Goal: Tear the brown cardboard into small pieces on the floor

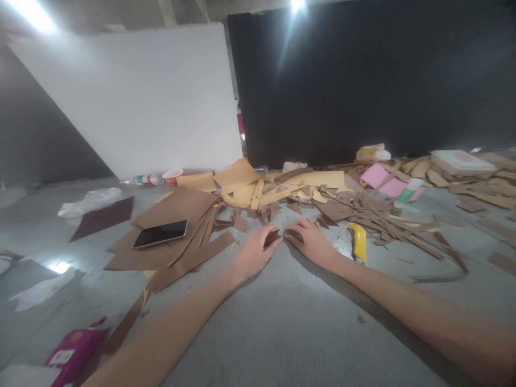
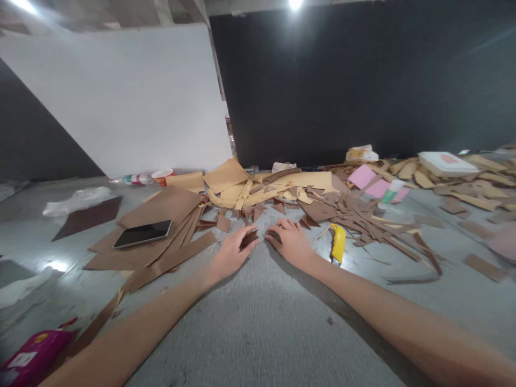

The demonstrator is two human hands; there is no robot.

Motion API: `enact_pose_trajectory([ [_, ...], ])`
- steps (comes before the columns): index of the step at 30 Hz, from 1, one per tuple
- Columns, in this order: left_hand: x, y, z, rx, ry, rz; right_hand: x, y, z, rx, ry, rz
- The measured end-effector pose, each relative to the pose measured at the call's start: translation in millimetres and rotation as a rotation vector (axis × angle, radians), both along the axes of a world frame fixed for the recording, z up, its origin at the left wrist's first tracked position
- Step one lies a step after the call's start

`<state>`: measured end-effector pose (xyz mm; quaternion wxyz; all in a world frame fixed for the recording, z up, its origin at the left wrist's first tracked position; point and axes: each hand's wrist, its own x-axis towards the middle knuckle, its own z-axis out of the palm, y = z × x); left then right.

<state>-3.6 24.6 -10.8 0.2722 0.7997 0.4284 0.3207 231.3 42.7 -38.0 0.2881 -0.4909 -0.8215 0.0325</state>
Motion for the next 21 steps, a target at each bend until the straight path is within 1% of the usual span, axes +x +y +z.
enact_pose_trajectory([
  [7, 0.7, 3.4, -3.1, 0.062, 0.006, 0.0, -0.4, 1.1, 2.7, -0.065, 0.06, 0.02],
  [10, 0.7, 3.8, -3.2, 0.049, -0.007, -0.003, -0.4, 3.9, 1.8, -0.11, 0.11, 0.035],
  [13, -0.2, 3.0, -2.2, 0.054, -0.002, -0.012, -0.8, 4.6, 3.0, -0.14, 0.145, 0.081],
  [17, -1.4, 0.8, 0.1, 0.026, 0.023, -0.003, -2.3, 1.3, 7.4, -0.163, 0.17, 0.164],
  [21, -1.2, 0.0, -0.3, -0.011, 0.021, 0.0, -2.8, -2.3, 9.4, -0.172, 0.237, 0.189],
])
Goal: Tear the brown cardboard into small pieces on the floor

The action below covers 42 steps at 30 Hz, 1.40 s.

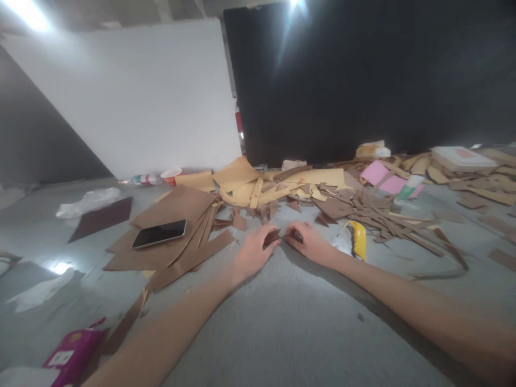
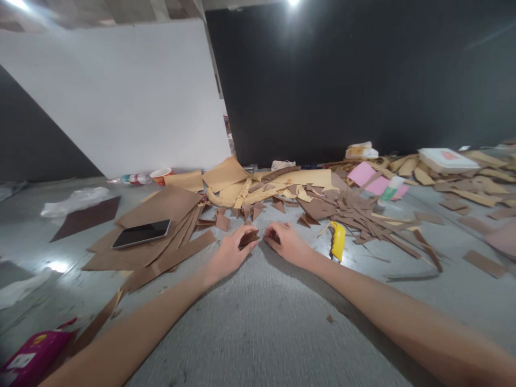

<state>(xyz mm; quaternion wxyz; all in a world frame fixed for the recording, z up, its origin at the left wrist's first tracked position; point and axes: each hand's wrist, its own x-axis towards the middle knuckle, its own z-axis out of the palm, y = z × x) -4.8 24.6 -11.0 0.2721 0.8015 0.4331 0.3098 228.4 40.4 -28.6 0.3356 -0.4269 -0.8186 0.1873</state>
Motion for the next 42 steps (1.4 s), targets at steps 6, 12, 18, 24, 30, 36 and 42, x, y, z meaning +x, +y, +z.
enact_pose_trajectory([
  [6, 1.5, 1.5, -2.9, -0.015, -0.024, 0.004, 2.5, -1.9, -1.5, -0.003, 0.136, -0.004],
  [12, 3.0, -1.4, 4.8, -0.035, -0.005, 0.013, 3.7, -4.9, 3.7, 0.045, 0.172, 0.031],
  [18, 1.0, -0.2, 1.8, -0.045, -0.008, -0.01, 3.9, -3.7, 7.3, 0.086, 0.188, 0.049],
  [24, -0.3, 2.4, -3.7, -0.02, 0.014, -0.025, 3.6, -3.8, 7.1, 0.057, 0.182, 0.055],
  [30, 0.6, 1.6, -0.9, -0.013, 0.01, -0.02, 3.7, -4.9, 7.3, 0.021, 0.174, 0.032],
  [36, 1.4, 0.5, 2.2, -0.059, 0.023, -0.007, 3.2, -8.1, 11.2, 0.014, 0.158, 0.035],
  [42, 1.3, -1.4, 5.2, -0.067, 0.028, -0.022, 3.9, -7.1, 10.4, 0.047, 0.151, 0.045],
])
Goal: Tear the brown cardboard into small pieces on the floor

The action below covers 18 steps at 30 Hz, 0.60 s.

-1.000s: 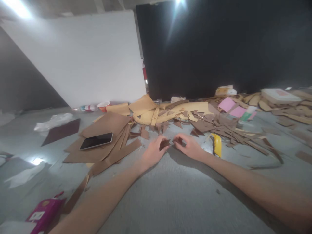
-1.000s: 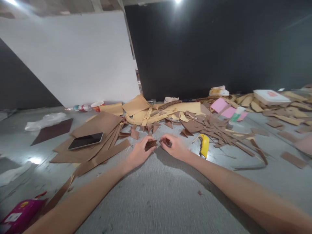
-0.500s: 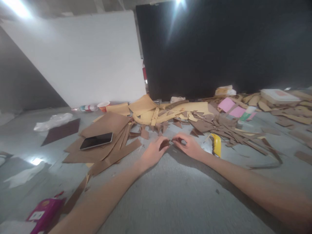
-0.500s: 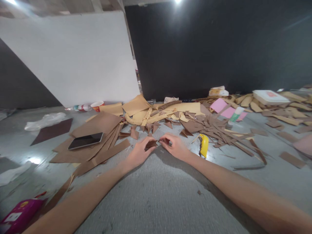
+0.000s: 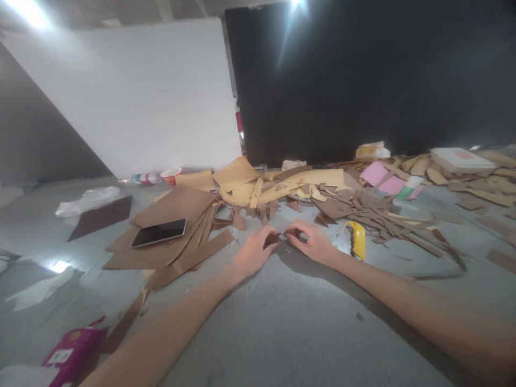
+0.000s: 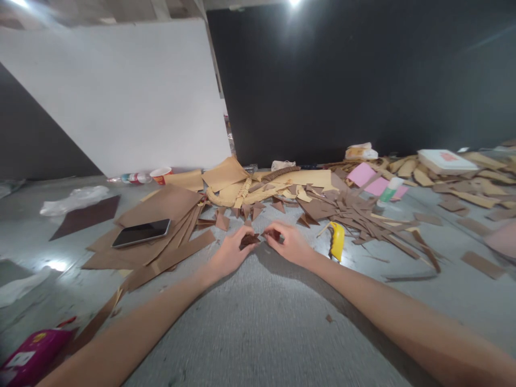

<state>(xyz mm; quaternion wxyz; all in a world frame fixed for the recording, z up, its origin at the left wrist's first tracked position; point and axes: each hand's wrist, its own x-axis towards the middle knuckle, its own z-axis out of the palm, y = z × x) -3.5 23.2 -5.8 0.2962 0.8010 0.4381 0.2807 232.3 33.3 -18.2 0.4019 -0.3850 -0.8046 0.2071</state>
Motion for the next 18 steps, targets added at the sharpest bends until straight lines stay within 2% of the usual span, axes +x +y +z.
enact_pose_trajectory([
  [7, 0.9, 1.1, -2.8, -0.021, -0.025, 0.007, -7.6, -12.6, 1.3, -0.049, 0.085, -0.088],
  [18, -0.7, -1.6, -7.5, -0.025, -0.002, -0.007, -13.4, -13.9, -6.8, -0.06, 0.105, -0.107],
])
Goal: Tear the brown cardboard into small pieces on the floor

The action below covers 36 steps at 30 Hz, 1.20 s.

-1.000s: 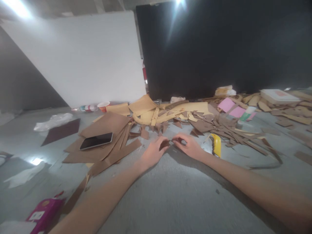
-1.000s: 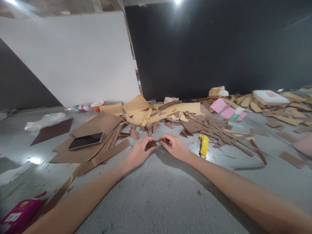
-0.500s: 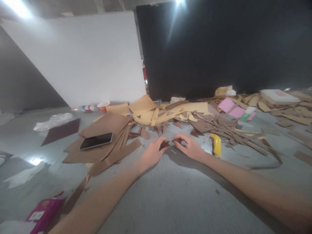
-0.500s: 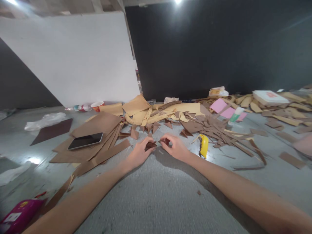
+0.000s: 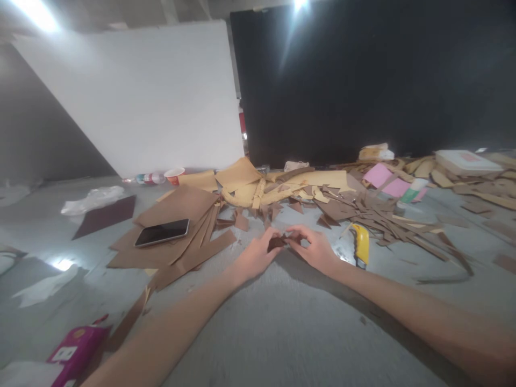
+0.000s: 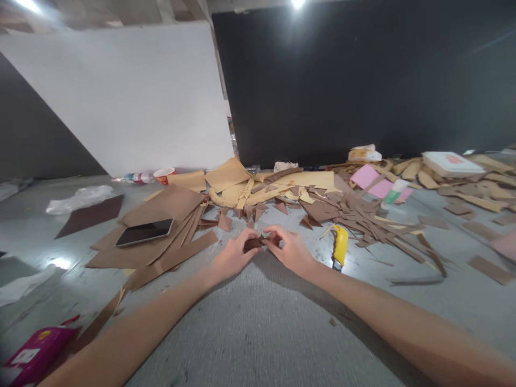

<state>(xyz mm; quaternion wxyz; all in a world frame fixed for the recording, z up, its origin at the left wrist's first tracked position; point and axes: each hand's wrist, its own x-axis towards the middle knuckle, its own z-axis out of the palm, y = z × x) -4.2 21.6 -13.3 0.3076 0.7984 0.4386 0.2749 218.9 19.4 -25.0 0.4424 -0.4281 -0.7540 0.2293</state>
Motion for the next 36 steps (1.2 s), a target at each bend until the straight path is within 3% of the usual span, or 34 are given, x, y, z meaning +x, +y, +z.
enact_pose_trajectory([
  [15, 0.1, -3.0, 6.5, -0.066, -0.011, 0.011, -0.1, -5.4, 4.0, 0.029, 0.004, 0.033],
  [36, 1.1, -3.1, 5.4, -0.025, -0.042, 0.006, 1.0, -3.2, 1.5, 0.061, -0.016, 0.029],
])
